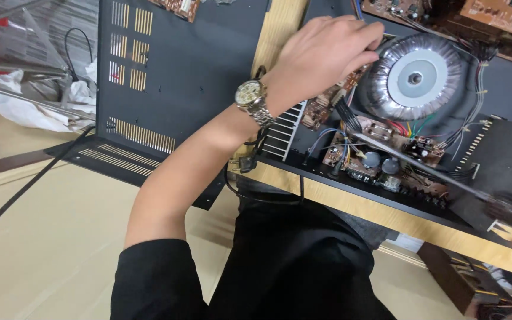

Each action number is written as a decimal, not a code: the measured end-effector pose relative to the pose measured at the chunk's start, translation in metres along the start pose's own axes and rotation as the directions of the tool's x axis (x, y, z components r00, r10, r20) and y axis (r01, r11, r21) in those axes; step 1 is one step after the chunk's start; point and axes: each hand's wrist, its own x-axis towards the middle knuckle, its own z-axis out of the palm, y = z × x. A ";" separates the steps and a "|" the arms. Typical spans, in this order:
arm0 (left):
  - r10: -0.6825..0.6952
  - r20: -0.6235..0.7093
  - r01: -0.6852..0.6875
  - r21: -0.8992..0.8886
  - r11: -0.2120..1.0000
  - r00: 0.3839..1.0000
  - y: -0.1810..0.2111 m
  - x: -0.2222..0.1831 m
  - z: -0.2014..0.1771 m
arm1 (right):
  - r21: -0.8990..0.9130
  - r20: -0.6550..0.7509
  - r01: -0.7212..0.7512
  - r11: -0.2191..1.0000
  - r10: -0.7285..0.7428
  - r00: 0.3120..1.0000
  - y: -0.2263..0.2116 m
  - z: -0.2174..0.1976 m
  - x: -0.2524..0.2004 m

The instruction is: Repairing an audio amplifier by connecting internal circuit boards and securing them with a screwdriver

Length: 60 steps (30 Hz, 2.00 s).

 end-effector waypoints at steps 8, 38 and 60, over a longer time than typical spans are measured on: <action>0.011 -0.003 -0.011 -0.016 1.000 1.000 0.001 0.005 0.007 | -0.605 -0.216 0.613 0.508 -0.846 0.488 -0.525 0.157 -0.192; -0.054 0.109 0.048 0.054 0.997 0.993 0.016 0.005 0.001 | -0.438 0.095 0.844 0.308 -0.918 0.384 -0.631 0.176 -0.126; 0.029 -0.031 -0.027 0.052 0.998 0.999 0.006 0.004 0.001 | -0.534 -0.237 0.730 0.426 -0.905 0.354 -0.531 0.165 -0.182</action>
